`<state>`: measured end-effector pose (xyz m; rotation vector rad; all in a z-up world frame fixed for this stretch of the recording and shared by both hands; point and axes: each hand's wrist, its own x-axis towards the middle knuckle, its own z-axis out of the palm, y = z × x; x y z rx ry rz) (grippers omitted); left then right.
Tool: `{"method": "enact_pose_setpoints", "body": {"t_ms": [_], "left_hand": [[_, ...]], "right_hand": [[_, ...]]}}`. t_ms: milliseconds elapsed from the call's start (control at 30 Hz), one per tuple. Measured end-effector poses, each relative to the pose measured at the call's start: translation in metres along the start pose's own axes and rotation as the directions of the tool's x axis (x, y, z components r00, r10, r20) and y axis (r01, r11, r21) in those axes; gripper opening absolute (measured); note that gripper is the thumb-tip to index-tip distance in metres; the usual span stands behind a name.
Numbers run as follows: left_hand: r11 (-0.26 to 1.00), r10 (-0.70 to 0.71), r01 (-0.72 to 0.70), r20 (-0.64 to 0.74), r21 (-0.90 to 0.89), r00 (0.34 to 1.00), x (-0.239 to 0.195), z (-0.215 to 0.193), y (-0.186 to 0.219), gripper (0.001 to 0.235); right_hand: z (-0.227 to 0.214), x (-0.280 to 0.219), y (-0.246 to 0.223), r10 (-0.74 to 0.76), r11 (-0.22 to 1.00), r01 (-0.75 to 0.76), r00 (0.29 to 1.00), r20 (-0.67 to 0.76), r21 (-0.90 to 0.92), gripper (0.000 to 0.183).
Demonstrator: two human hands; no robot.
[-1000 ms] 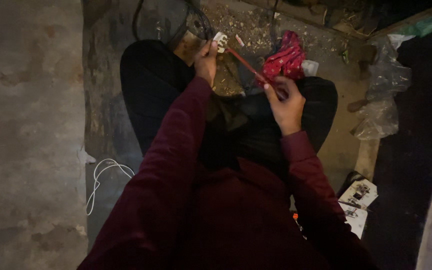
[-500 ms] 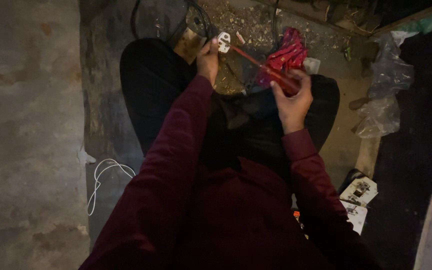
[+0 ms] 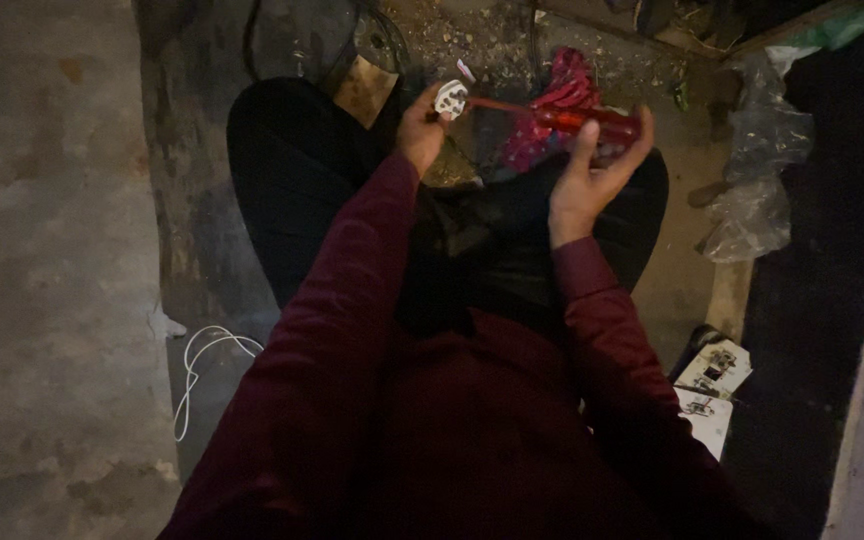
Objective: The person sits on the floor and uses a screwdriver and wrench to work on electrical wiring inside a wall cavity. They manipulate wires and tighten connections within the junction box area.
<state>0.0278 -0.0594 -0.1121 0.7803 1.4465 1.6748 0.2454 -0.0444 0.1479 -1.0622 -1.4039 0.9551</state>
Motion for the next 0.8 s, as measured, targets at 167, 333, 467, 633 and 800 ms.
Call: {"method": "enact_pose_setpoints", "body": {"t_ms": [167,333,467,633,800], "left_hand": [[0.983,-0.165,0.168,-0.051,0.071,0.985,-0.005,0.0,0.009,0.053],[0.966,-0.001,0.021,-0.077,0.258,0.997,-0.011,-0.005,0.016,0.052],[0.95,-0.076,0.108,-0.116,0.294,0.99,-0.01,-0.002,0.016,0.054],[0.96,-0.196,0.203,-0.053,0.194,0.979,-0.013,0.0,0.026,0.054],[0.958,-0.164,0.166,-0.03,0.235,0.986,-0.015,-0.001,0.045,0.055]], "right_hand": [[-0.011,-0.001,0.002,-0.01,1.0,0.009,1.0,0.016,0.009,0.064],[-0.014,-0.006,0.002,-0.07,0.997,0.071,0.997,0.036,-0.028,0.065],[-0.012,-0.009,0.001,-0.086,0.996,0.085,0.994,0.064,0.019,0.066],[-0.012,-0.008,-0.001,-0.087,0.996,0.09,0.993,0.081,-0.027,0.065],[-0.01,-0.007,-0.001,-0.044,0.999,0.046,0.997,0.06,-0.023,0.064]]}}
